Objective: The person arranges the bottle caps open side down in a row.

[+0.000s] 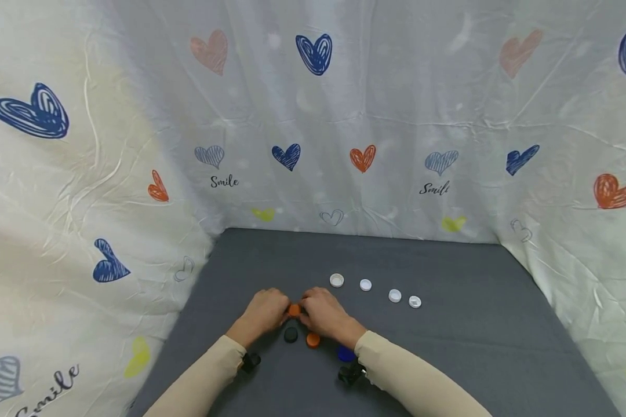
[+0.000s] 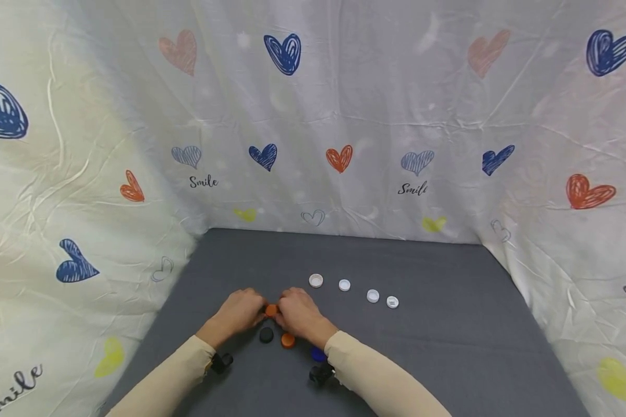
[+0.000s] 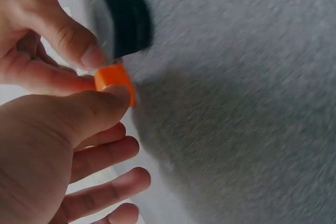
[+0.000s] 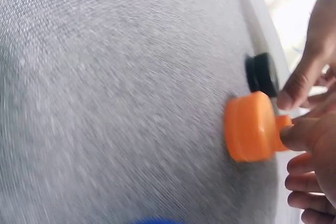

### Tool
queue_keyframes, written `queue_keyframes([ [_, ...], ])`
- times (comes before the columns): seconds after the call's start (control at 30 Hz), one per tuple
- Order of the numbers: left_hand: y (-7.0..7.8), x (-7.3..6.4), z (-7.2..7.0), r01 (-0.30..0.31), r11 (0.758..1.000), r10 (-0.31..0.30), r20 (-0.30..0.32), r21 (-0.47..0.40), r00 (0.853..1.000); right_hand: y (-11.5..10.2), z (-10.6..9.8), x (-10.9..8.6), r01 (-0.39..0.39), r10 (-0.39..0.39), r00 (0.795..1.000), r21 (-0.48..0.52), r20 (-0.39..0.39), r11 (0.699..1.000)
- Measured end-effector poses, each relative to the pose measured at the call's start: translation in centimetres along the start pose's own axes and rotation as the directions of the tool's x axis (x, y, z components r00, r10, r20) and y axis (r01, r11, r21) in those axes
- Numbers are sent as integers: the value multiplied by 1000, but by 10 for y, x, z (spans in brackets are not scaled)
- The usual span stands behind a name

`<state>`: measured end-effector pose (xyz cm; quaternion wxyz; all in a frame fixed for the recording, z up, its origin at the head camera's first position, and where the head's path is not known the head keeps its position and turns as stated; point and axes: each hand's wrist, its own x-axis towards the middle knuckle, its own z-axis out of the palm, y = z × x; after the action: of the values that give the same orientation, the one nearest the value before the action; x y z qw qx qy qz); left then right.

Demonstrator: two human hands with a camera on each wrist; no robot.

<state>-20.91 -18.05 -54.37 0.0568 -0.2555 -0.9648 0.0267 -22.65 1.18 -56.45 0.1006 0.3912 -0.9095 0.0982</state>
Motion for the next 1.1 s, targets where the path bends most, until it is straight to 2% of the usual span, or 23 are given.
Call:
queue_keyframes([
  [0.13, -4, 6, -8, 15, 1000, -15, 12, 15, 1000, 11, -12, -2, -13, 13, 1000, 13, 0, 1000],
  [0.4, -6, 28, -29, -26, 1000, 24, -74, -17, 997, 45, -38, -6, -41, 44, 997, 47, -62, 998],
  [0.57, -2, 46, -37, -32, 999, 30, -80, -23, 996, 67, -53, -10, -94, 100, 991, 68, -87, 993],
  [0.7, 1, 63, -43, -31, 998, 28, -58, -52, 998, 82, -59, -11, -139, 146, 984, 72, -101, 988],
  [0.83, 4, 79, -44, -36, 996, 35, -5, -82, 999, 93, -62, -15, -178, 188, 978, 113, -86, 978],
  [0.97, 7, 95, -41, -31, 989, 38, 42, -146, 998, 100, -62, -19, -212, 220, 974, 127, -59, 969],
  [1.1, 9, 107, -31, -12, 979, 27, 71, -203, 997, 105, -58, -22, -232, 238, 971, 117, -40, 966],
])
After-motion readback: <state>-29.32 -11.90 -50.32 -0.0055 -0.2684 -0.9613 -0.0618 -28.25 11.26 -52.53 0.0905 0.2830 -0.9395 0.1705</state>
